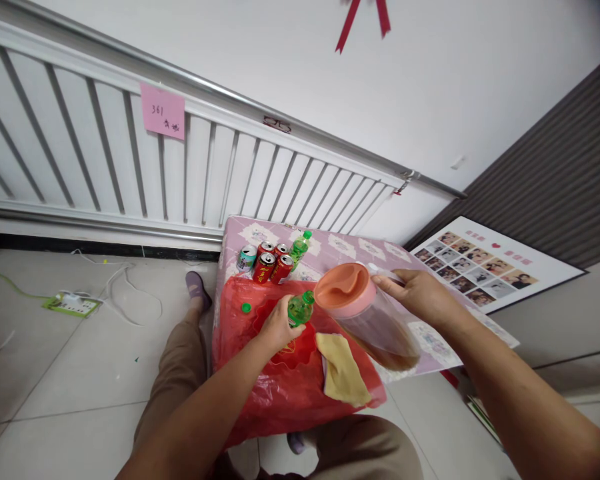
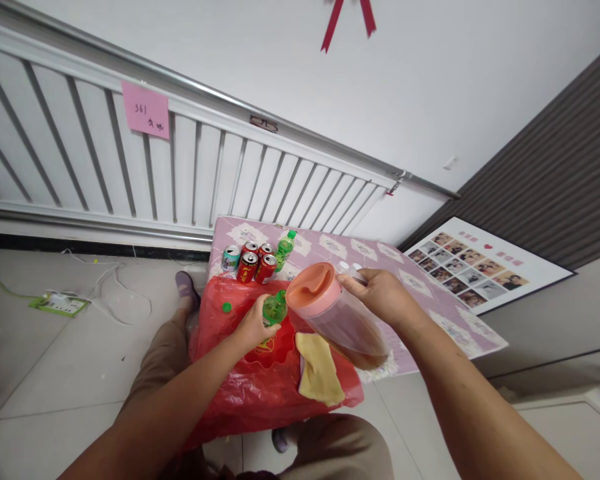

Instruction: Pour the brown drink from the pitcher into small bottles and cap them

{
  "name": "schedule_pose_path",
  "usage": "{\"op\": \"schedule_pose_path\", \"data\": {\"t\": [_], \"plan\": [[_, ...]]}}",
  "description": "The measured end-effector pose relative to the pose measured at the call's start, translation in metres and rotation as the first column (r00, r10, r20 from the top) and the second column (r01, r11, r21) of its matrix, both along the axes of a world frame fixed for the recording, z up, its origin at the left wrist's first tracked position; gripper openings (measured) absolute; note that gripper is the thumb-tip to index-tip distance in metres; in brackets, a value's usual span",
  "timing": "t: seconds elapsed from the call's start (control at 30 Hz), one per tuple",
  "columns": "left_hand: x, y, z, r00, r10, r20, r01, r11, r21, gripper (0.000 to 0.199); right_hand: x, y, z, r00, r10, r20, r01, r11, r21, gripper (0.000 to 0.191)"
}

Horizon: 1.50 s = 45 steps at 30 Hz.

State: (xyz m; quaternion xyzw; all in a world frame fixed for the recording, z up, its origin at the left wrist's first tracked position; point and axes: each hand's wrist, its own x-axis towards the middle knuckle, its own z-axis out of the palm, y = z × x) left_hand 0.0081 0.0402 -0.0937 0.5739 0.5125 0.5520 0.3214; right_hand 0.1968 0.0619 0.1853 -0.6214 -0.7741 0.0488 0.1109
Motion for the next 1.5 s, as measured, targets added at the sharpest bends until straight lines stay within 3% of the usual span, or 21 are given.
{"op": "schedule_pose_path", "data": {"t": [0.27, 1.5], "plan": [[-0.0008, 0.0009, -0.0018, 1.000, -0.004, 0.005, 0.004, 1.000, 0.019, 0.082, 0.0042, 0.0009, -0.0027, 1.000, 0.010, 0.000, -0.010, 1.000, 0.019, 0.058], [0.0006, 0.0028, -0.0068, 0.999, -0.006, 0.044, 0.004, 0.999, 0.032, 0.083, 0.0064, 0.0030, -0.0025, 0.999, 0.027, -0.030, -0.027, 1.000, 0.008, 0.064]]}}
